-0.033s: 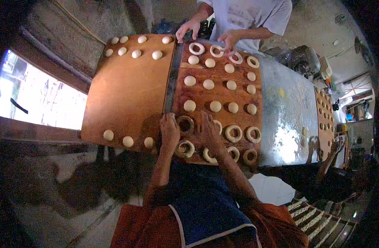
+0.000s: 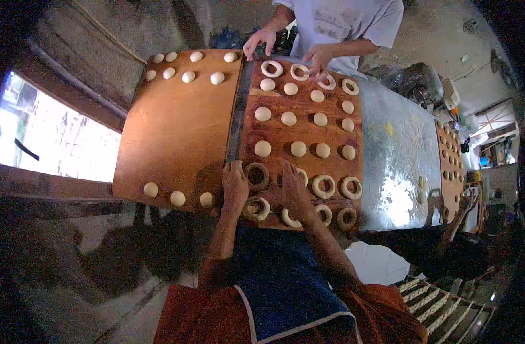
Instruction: The person shapes small dough balls into rings by hand and places them on a wooden board. Two other people at the same table perform similar shaping actions.
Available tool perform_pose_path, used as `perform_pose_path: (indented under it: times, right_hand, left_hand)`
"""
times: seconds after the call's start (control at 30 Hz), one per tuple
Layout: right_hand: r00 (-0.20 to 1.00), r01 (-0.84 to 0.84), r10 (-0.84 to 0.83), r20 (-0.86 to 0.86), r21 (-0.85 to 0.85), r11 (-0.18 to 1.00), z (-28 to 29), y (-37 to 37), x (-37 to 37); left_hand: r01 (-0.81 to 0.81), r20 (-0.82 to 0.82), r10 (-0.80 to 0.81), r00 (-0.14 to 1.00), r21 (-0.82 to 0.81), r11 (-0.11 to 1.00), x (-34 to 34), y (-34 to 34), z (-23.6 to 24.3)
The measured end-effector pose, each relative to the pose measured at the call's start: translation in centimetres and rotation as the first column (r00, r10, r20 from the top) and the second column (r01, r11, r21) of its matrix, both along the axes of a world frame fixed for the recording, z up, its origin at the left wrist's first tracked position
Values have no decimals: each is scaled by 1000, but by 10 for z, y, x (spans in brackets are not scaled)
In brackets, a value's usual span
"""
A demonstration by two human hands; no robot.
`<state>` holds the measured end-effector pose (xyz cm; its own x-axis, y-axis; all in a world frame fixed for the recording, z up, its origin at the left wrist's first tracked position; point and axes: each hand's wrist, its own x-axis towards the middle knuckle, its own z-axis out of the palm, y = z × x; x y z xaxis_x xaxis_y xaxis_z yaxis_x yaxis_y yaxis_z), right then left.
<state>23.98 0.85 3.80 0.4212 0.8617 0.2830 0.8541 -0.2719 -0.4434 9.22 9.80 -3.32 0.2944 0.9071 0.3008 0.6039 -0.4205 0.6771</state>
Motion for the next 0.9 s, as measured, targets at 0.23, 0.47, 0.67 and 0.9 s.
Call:
perform_pose_path:
  times: [0.23, 0.47, 0.67, 0.9]
  right_hand:
    - [924, -113, 31, -382, -194, 974, 6, -83, 61]
    - [949, 263, -294, 115, 230, 937, -78, -78, 238]
    - [997, -51, 43, -66, -127, 991, -93, -44, 281]
    - [871, 96, -29, -490, 111, 989, -71, -94, 257]
  left_hand:
    - [64, -132, -112, 985, -329, 942, -10, -4, -4]
    - [227, -57, -226, 973, 25, 973, 67, -23, 49]
    - [367, -385, -315, 867, 69, 928, 202, -31, 51]
    - [398, -249, -473, 845, -297, 868, 238, -42, 5]
